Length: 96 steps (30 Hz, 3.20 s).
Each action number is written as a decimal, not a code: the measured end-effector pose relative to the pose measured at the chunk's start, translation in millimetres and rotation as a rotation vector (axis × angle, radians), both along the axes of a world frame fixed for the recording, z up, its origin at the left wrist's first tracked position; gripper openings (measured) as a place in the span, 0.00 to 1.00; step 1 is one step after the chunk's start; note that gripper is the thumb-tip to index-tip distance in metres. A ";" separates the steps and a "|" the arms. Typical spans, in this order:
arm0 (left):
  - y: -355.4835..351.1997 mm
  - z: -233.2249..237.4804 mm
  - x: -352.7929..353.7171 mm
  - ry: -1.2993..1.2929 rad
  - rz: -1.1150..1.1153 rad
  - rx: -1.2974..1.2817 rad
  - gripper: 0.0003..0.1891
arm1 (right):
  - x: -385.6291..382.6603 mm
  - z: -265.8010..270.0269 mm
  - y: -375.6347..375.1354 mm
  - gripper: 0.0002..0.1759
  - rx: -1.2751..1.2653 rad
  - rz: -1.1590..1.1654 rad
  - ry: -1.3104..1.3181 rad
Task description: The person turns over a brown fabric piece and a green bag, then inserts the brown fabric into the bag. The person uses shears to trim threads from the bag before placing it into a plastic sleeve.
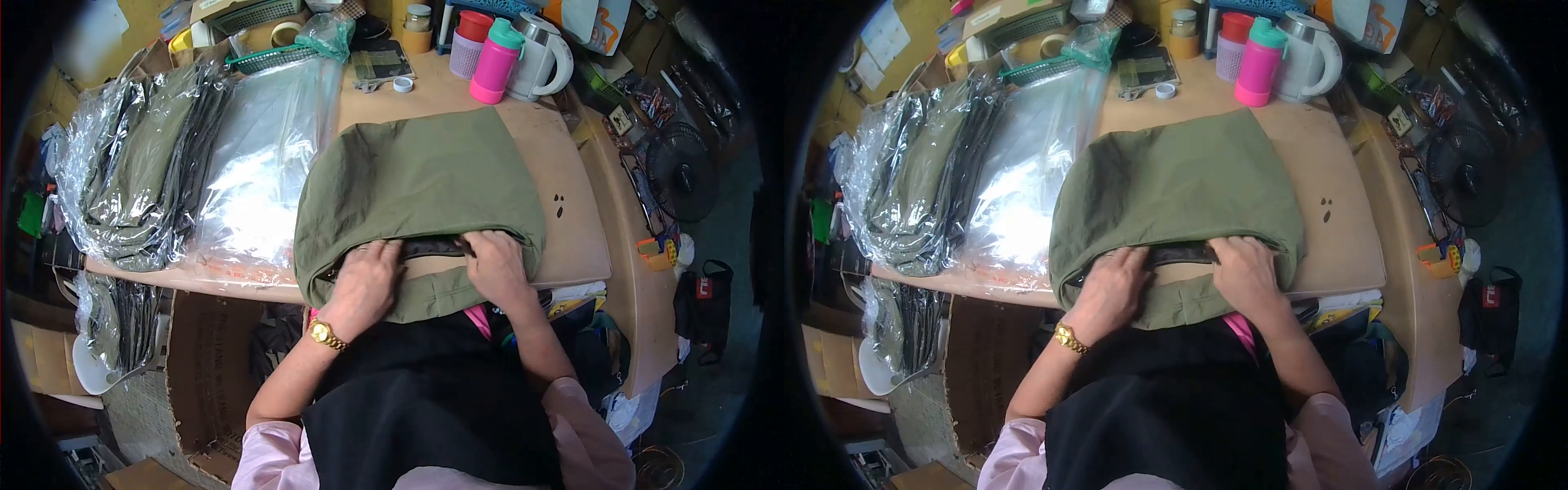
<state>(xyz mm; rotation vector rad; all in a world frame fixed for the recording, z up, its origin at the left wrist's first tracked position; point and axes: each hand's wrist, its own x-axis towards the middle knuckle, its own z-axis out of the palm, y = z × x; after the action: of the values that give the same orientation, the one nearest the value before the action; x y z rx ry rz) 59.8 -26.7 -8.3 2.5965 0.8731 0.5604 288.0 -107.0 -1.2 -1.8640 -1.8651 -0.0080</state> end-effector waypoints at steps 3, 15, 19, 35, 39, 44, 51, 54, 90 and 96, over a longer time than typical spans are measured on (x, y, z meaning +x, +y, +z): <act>3.0 10.7 -10.5 0.010 0.139 0.026 0.18 | -1.6 -6.6 -6.3 0.18 0.059 0.063 -0.089; 22.0 -15.6 33.1 0.052 -0.139 -0.031 0.15 | -22.0 -7.3 -20.4 0.27 -0.112 0.251 0.073; 25.2 -12.1 47.4 0.166 -0.083 -0.082 0.11 | -18.8 -18.0 -31.3 0.31 -0.155 0.290 0.008; 40.6 -2.2 45.0 0.240 -0.187 0.015 0.17 | 14.2 4.5 -1.6 0.19 -0.292 0.282 0.576; 6.3 33.1 -16.8 -0.027 0.014 -0.068 0.11 | 41.6 2.2 9.0 0.21 -0.352 0.155 0.715; 2.4 31.5 -62.9 -0.200 0.414 0.058 0.11 | 52.5 19.4 25.3 0.14 -0.315 0.111 0.617; -1.6 25.3 -43.9 -0.187 0.386 -0.156 0.10 | -72.3 -4.1 25.3 0.10 -0.105 0.308 0.584; -10.3 9.0 -37.8 -0.326 0.356 -0.286 0.10 | -89.0 -9.1 24.6 0.17 -0.172 0.255 0.705; 141.1 33.5 -33.4 -0.511 0.282 0.240 0.25 | 121.4 -0.4 163.4 0.18 0.412 -0.123 0.457; 214.1 30.9 -64.6 -0.737 0.458 -0.293 0.11 | 158.8 47.4 165.5 0.16 0.193 -0.061 1.028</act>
<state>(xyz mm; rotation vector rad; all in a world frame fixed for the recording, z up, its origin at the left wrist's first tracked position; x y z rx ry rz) -4.9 187.4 22.6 1.7046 1.1528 1.2881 446.8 58.5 46.1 -1.3618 -1.0377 0.6057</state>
